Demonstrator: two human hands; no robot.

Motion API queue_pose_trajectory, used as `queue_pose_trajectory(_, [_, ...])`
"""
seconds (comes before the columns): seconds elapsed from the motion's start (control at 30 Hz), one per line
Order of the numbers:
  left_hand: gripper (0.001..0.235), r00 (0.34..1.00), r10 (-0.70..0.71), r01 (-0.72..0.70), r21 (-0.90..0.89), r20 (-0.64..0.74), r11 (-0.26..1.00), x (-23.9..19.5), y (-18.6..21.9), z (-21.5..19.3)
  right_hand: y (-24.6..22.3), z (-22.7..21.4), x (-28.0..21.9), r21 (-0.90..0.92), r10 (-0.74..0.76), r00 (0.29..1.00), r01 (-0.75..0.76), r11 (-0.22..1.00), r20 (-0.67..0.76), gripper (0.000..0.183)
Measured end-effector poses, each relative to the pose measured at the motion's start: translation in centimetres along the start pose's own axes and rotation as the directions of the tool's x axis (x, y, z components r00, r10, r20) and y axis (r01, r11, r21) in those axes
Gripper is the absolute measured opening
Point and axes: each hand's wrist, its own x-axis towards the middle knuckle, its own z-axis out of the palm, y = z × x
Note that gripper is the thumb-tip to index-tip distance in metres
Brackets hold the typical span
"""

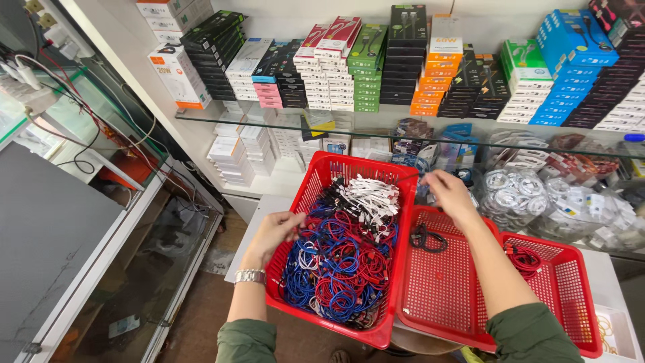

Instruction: The person sorts a mixed pile of USB cables by color, picking up individual cables, coiling them, and placing them into separate red baskets. Red, black, and blue cables are handled one at a time and organized into distinct baskets.

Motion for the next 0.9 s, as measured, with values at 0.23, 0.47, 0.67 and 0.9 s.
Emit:
queue_pose_trajectory(0.23, [0.028,0.999,0.039,-0.022,-0.390,0.035,0.921,2.8,1.3,5.9,10.0,-2.5,-2.0,-0.190,0.499,0.800,-0.462,0.866,0.331,0.027])
queue_pose_trajectory(0.47, [0.045,0.982,0.176,-0.179,0.587,0.063,0.789,5.9,-3.5,19.0,7.9,-2.5,-3.8,0.050,0.490,0.826,-0.522,0.852,0.277,0.014])
queue_pose_trajectory(0.67, [0.046,0.965,0.262,-0.229,0.486,-0.002,0.844,9.0,-8.4,23.1,10.1,-4.6,-6.1,-0.020,0.411,0.762,-0.464,0.885,0.500,0.014])
queue_pose_trajectory(0.9, [0.030,0.898,0.150,-0.323,0.386,0.414,0.864,6.6,-0.6,22.2,6.9,-3.3,-6.6,-0.360,-0.020,0.941,0.148,0.921,0.337,0.053])
